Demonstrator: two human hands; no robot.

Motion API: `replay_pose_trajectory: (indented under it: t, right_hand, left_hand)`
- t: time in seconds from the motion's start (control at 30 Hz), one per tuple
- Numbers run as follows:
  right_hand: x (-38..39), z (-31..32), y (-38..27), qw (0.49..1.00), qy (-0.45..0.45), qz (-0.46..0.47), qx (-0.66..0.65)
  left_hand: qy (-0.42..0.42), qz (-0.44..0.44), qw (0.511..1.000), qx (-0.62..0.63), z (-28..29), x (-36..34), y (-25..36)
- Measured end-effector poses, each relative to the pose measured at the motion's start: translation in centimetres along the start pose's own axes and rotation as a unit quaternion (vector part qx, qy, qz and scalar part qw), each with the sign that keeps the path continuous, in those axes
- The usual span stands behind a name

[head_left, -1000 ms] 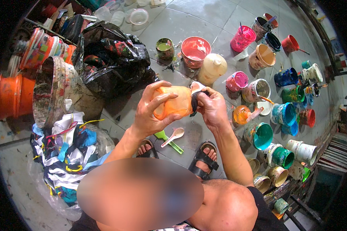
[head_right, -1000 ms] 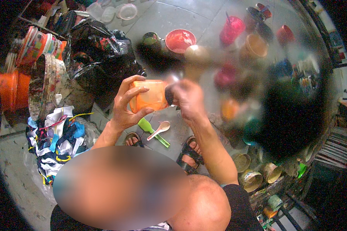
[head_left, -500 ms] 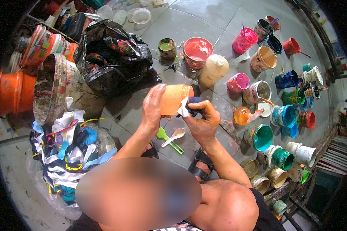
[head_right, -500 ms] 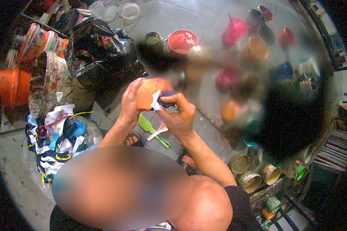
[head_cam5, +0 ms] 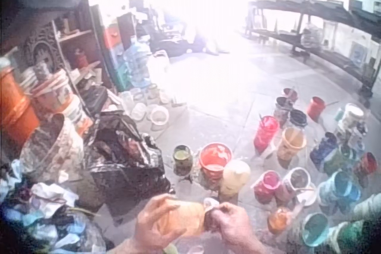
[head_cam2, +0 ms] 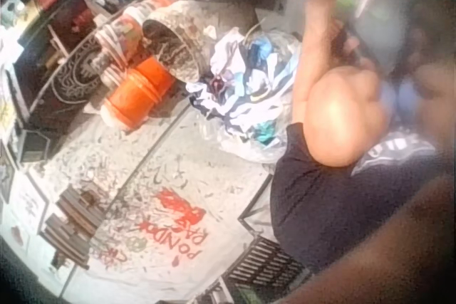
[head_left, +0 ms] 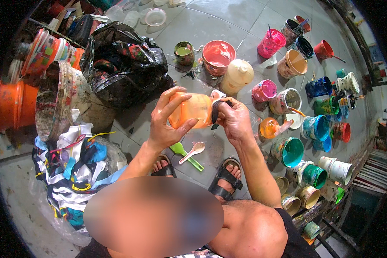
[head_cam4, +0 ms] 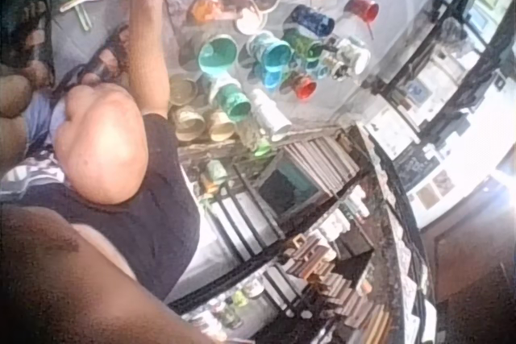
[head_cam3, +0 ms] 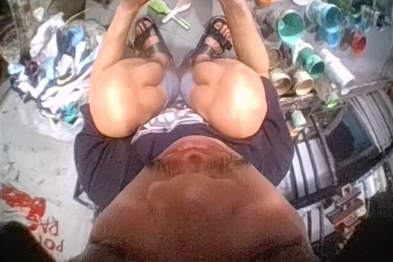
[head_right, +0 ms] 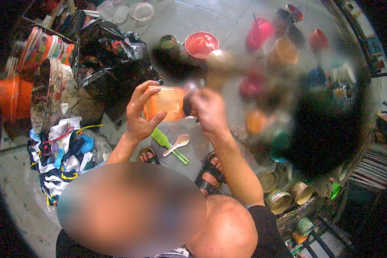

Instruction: The person wipes ink from orange plastic containers using pieces of cloth and a wooden stick, then places the cloth into a larger bucket.

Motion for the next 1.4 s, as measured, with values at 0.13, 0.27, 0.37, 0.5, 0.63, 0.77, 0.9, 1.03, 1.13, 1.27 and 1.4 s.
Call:
replay_pose_trajectory:
  t: [0.13,0.27,0.37,0.5,0.63,0.77,0.9,1.03,1.13,1.27,1.4]
  right_hand:
    - [0.8,-1.0,-2.4,0.983,-0.018,0.143,0.118]
    - [6.1,-4.9,-4.3,0.879,-0.049,0.352,0.318]
    - [6.0,-3.4,-1.9,0.882,-0.052,0.363,0.295]
    - [5.6,-2.0,-0.4,0.921,-0.03,0.32,0.218]
    - [5.7,-1.9,-1.2,0.93,0.012,0.325,0.171]
    - [4.3,-1.2,-1.2,0.968,0.043,0.225,0.101]
    - [1.0,0.6,1.8,0.999,-0.002,0.014,-0.046]
    - [0.3,0.1,1.1,0.997,-0.03,-0.016,-0.065]
    - [1.3,-0.3,-2.3,0.984,-0.029,0.152,0.087]
    - [4.9,-2.8,-3.1,0.899,-0.054,0.339,0.273]
    - [5.8,-2.4,-2.0,0.908,-0.042,0.323,0.264]
  left_hand:
    - [0.089,0.155,0.976,0.128,-0.8,0.8,-3.1]
    - [0.071,0.515,0.692,0.5,-5.2,3.8,-7.2]
    - [0.096,0.522,0.754,0.388,-3.9,3.9,-6.7]
    - [0.143,0.418,0.838,0.321,-2.5,3.5,-7.7]
    - [0.154,0.37,0.876,0.27,-1.6,2.4,-6.4]
    - [0.139,0.269,0.932,0.199,-0.5,1.4,-4.8]
    - [0.064,0.033,0.996,0.049,0.3,-0.6,-0.3]
    - [0.0,-0.046,0.999,-0.022,0.2,-1.5,1.8]
    - [0.079,0.133,0.978,0.139,-1.0,-0.5,-1.5]
    - [0.037,0.519,0.686,0.508,-5.7,3.3,-5.8]
    - [0.089,0.499,0.785,0.356,-4.0,3.3,-7.2]
Point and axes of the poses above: each hand's wrist, its own x-axis away from the middle knuckle, its own z-axis out of the back of the hand, y = z × x, the point moved 10 cm from there along -x, towards the middle knuckle
